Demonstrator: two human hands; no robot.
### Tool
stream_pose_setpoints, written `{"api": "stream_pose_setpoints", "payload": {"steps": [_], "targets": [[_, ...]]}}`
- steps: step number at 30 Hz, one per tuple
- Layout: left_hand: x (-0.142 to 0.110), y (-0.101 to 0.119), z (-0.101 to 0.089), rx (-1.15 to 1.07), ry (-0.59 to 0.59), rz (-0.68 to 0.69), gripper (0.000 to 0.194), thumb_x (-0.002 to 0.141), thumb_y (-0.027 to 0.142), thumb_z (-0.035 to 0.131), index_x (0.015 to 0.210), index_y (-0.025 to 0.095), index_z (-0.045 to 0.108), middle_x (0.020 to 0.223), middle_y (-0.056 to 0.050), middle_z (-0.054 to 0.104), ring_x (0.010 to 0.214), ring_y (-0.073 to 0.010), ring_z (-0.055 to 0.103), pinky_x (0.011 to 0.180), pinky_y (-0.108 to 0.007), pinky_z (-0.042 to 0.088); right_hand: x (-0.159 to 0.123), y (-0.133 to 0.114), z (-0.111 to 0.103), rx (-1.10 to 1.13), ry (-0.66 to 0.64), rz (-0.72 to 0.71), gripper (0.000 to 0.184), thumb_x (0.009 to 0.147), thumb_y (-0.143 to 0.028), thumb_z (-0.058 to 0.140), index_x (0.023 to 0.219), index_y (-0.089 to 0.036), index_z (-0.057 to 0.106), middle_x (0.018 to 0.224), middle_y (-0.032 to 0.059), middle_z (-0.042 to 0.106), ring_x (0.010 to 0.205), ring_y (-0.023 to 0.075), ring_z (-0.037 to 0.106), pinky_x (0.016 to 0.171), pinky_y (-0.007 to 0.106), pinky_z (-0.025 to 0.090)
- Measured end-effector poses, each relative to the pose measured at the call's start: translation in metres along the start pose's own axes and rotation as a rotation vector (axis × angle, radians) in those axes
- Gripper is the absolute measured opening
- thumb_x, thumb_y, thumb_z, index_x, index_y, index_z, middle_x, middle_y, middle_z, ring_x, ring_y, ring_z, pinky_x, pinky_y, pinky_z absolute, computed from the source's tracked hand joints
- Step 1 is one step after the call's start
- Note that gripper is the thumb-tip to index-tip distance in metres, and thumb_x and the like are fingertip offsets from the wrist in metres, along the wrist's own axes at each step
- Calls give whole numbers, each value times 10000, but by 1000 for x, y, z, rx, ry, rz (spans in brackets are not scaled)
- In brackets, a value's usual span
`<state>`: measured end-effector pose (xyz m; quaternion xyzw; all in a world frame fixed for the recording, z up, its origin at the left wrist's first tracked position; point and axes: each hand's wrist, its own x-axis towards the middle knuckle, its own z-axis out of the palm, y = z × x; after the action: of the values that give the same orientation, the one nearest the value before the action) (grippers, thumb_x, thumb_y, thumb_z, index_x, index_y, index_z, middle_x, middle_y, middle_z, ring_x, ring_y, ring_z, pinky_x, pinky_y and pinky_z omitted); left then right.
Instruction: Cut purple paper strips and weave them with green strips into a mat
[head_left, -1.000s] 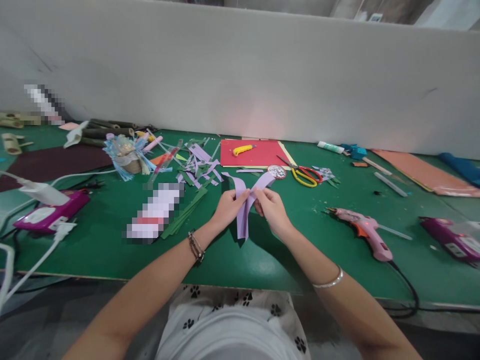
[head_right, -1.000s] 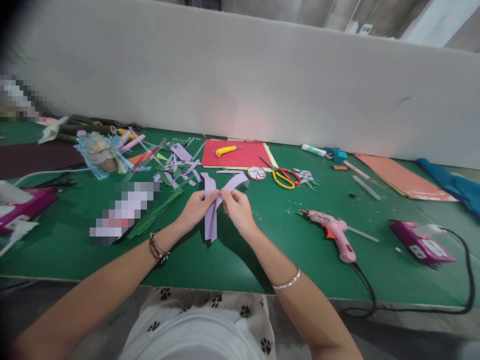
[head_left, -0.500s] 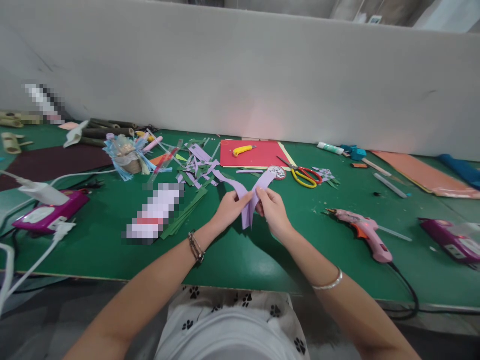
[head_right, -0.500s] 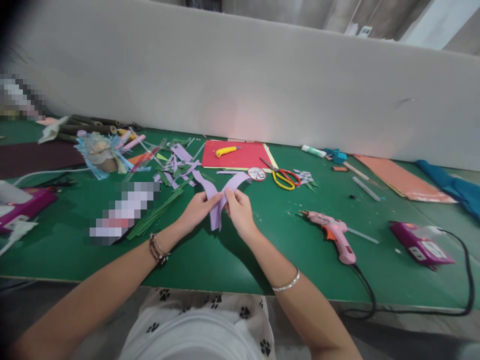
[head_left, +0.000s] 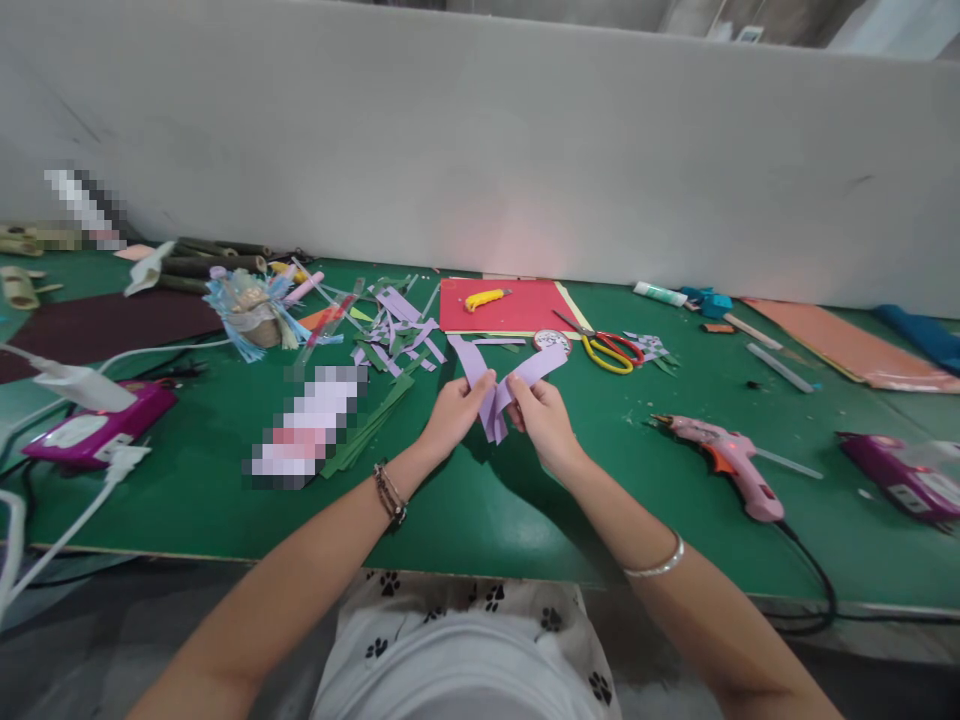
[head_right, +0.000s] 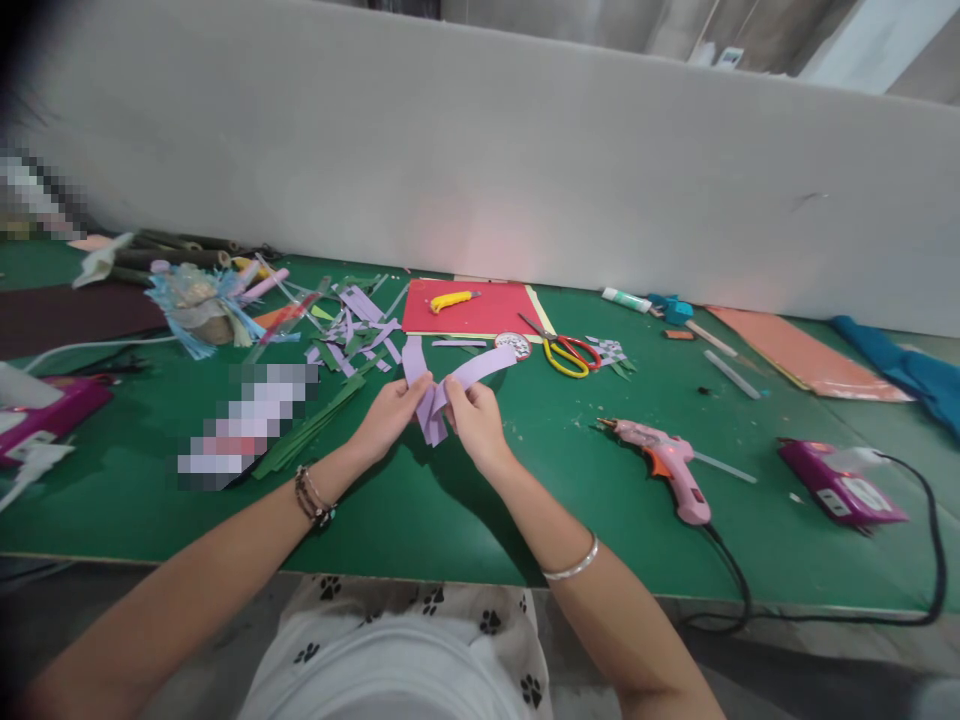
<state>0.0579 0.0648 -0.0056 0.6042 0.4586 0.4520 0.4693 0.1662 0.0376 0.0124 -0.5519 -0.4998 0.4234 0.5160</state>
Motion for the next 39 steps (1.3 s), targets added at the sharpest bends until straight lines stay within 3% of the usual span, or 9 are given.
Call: {"api": "stream_pose_setpoints", "payload": {"steps": [4,10,14,20,24,27,32,39], "targets": [[-2,3,2,39,-60,14,386,676,474,501,458,155,477,428,38,434,430,-91,373,431,-216,267,2,3,-1,81,60,-24,384,731,-429,482,457,-198,345,352,-86,295,344,40,257,372,207,204],[-3,3,-2,70,74,64,381,710,416,483,437,163,404,429,55,336,454,-77,306,441,-214,215,1,4,0,-107,-45,-40,429,713,-429,512,395,-184,361,348,-68,310,348,35,250,375,218,171],[1,-1,-3,30,123,54,391,753,456,424,487,170,417,453,52,378,450,-78,331,443,-206,254,0,2,0,-51,-78,11,463,755,-437,470,383,-192,344,316,-62,308,319,37,251,359,213,187],[-1,2,0,15,-61,14,419,750,400,464,406,162,455,385,27,453,401,-90,418,444,-208,316,3,5,-3,45,-24,-31,458,744,-492,467,417,-204,324,330,-71,285,330,45,246,358,210,201],[-4,4,-1,42,-50,14,426,764,350,470,381,163,463,361,25,452,385,-87,420,451,-209,310,3,8,-2,-1,-32,-128,324,695,-440,544,526,-189,428,423,-59,414,403,67,369,421,205,297],[-3,2,0,32,-30,10,447,779,369,444,379,171,437,356,30,427,382,-85,407,453,-210,312,2,10,0,-91,-98,-201,260,704,-387,533,558,-178,481,487,-36,494,464,86,441,471,213,339],[-2,2,2,-36,-68,7,375,749,432,466,483,168,470,429,35,471,420,-93,444,455,-209,350,1,7,-1,-98,-75,-166,309,755,-368,444,502,-194,410,395,-68,380,366,62,332,398,208,266],[-2,-1,1,-74,33,27,437,736,543,454,499,176,434,407,52,418,389,-78,403,432,-207,327,3,6,-4,-85,-41,-109,362,756,-406,471,482,-189,376,380,-74,341,364,51,293,382,204,225]]}}
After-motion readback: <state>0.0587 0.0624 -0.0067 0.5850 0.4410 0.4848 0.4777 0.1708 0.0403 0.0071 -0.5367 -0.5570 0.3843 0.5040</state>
